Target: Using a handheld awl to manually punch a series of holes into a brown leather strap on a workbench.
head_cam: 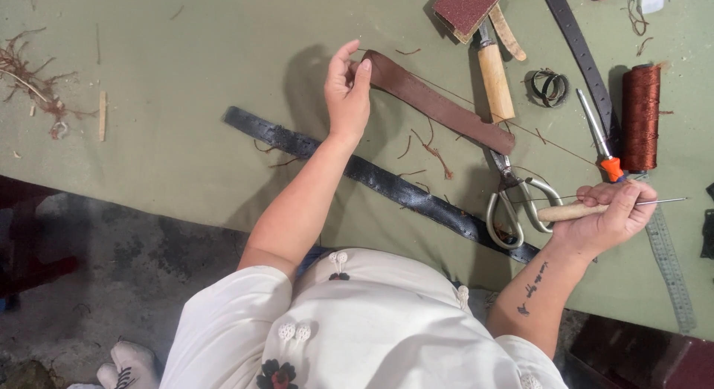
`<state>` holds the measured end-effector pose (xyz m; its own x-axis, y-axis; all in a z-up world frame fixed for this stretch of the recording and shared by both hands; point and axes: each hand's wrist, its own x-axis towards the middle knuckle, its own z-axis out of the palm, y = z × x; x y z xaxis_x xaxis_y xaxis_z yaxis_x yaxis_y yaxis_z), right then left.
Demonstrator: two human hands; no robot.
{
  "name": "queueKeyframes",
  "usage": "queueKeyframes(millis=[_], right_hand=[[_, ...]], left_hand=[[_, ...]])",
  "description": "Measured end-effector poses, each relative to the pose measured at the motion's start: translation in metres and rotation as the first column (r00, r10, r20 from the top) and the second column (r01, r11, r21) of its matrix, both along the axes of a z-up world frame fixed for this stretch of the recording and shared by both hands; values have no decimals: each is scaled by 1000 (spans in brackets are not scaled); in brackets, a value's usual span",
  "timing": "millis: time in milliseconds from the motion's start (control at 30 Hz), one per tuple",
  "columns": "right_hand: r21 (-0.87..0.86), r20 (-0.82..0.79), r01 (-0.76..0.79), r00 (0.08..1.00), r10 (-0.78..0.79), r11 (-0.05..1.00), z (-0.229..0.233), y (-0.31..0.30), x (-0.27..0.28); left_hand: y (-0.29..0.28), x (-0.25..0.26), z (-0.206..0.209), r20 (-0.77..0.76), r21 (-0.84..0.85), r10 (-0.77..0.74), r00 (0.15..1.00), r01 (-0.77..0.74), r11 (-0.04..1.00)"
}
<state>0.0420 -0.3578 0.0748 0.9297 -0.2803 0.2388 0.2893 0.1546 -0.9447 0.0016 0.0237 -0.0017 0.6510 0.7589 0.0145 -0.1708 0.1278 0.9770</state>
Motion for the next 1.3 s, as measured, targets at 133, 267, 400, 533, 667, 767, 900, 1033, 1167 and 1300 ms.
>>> queueKeyframes(millis=[133,267,400,533,667,767,900,1033,1167,1300], right_hand=[[-5,5,12,1000,-12,1000,-5,-4,2],[-49,24,26,999,-25,998,-5,-3,1],[-38,22,18,1000,-17,999,-8,-7,3],[-5,8,6,1000,-6,1000,-6,-5,2],[-1,4,9,1000,-9,1000,-4,-5,2],[-10,4,7,1000,-7,1000,-6,-10,4],[14,11,-24,1000,24,1000,-10,-15,6],[-8,14,11,1000,-11,1000,-3,-8,3],[-25,-50,71,996,-72,997,1,-4,1],[-23,-67,147,987,-148,989,13,8,-1]], left_hand=[[1,-1,-2,-45,39,-12,999,14,999],[1,-3,1,-89,62,-55,995,61,996],[1,-1,0,-46,22,-72,996,73,997],[1,1,-4,-35,48,-67,997,69,996],[1,5,-9,-62,-30,-18,998,16,999],[-1,5,-7,-65,-93,8,998,-14,996],[0,7,-14,-33,-121,11,999,-15,993],[1,6,-9,-67,-131,17,998,-26,991],[2,7,-9,-78,-168,33,996,-45,985],[10,5,0,-33,-299,20,999,-29,954]])
